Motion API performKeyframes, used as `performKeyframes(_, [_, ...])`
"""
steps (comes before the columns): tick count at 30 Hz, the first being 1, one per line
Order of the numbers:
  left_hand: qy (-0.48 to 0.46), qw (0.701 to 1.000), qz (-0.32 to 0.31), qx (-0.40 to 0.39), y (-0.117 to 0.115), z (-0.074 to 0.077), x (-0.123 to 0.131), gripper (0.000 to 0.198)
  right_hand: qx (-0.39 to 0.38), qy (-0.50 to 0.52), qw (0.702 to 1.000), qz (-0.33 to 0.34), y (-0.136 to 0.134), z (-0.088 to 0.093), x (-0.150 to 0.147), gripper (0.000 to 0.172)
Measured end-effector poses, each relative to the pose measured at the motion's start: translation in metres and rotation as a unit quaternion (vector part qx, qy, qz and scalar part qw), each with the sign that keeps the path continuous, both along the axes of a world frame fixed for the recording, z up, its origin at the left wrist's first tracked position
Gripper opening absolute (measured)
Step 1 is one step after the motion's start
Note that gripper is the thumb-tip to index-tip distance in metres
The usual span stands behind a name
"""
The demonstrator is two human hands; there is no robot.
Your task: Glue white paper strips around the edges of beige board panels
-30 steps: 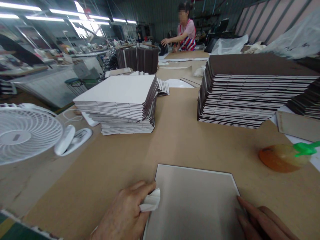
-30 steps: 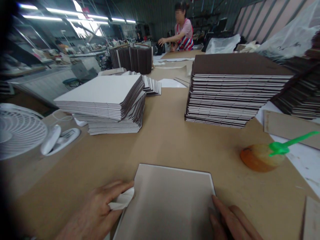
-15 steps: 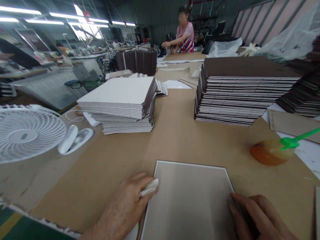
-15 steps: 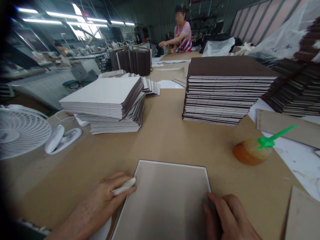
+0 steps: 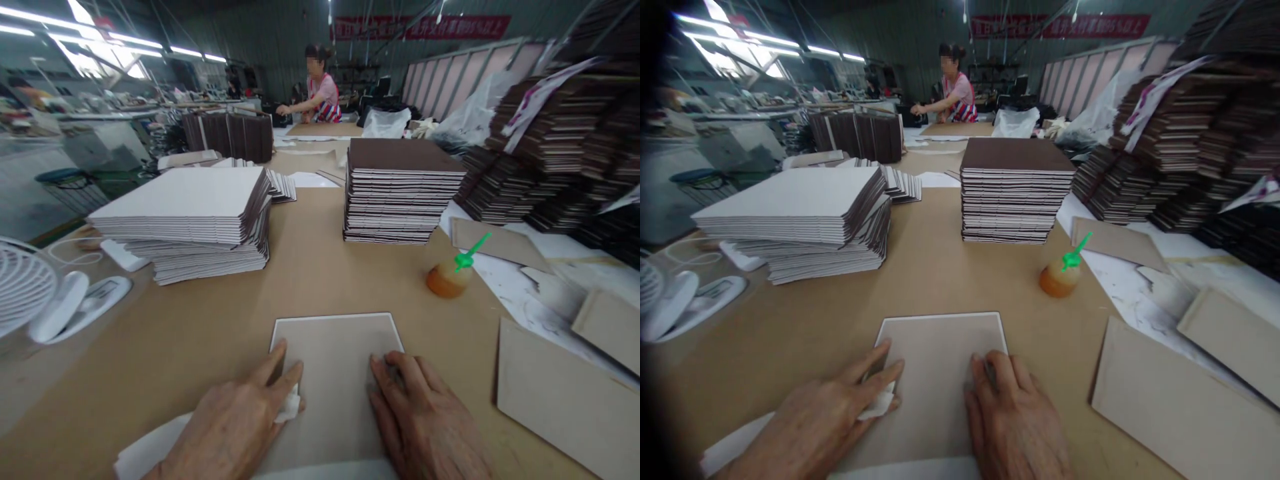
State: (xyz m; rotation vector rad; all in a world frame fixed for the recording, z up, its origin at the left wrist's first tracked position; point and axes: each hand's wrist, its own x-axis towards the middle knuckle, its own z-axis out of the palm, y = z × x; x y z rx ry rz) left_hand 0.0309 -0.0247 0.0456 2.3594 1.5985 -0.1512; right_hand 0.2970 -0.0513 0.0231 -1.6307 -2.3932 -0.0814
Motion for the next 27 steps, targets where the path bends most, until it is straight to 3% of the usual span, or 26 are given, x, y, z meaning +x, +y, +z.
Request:
performKeyframes(3, [0.038, 0.999, -0.014, 0.032, -0.002, -0.004, -0.001, 0.052, -0.007, 0.005, 1.0, -0.011, -0.008, -0.004, 0.003, 0.036])
performKeyframes(7, [0.023, 0.999, -0.008, 0.049, -0.002, -0.003, -0.009, 0.053, -0.004, 0.031, 0.999, -0.019, -0.016, -0.006, 0.017, 0.033])
performKeyframes(11, [0.06, 0.993, -0.057, 0.083, -0.014, 0.014, 0.002, 0.054, -0.035, 0.056, 0.997, -0.031, -0.018, 0.003, 0.021, 0.031])
performKeyframes(15, [0.02, 0.99, -0.136, 0.041, -0.036, 0.025, 0.025, 0.054, -0.047, 0.075, 0.996, -0.022, -0.018, 0.009, 0.018, 0.025])
performKeyframes(19, [-0.033, 0.991, -0.13, 0.016, -0.044, 0.014, 0.034, 0.063, -0.067, 0.115, 0.991, 0.017, -0.019, 0.014, 0.027, 0.026])
performKeyframes(22, [-0.042, 0.992, -0.119, 0.01, -0.042, 0.007, 0.031, 0.062, -0.125, 0.15, 0.98, 0.043, -0.015, 0.028, 0.054, 0.029])
performKeyframes(24, [-0.048, 0.992, -0.118, 0.011, -0.041, 0.005, 0.029, 0.062, -0.124, 0.168, 0.978, -0.018, -0.006, 0.043, 0.078, 0.029])
performKeyframes(27, [-0.063, 0.989, -0.131, 0.015, -0.04, 0.004, 0.027, 0.06, -0.063, 0.192, 0.962, -0.185, 0.018, 0.063, 0.115, 0.037])
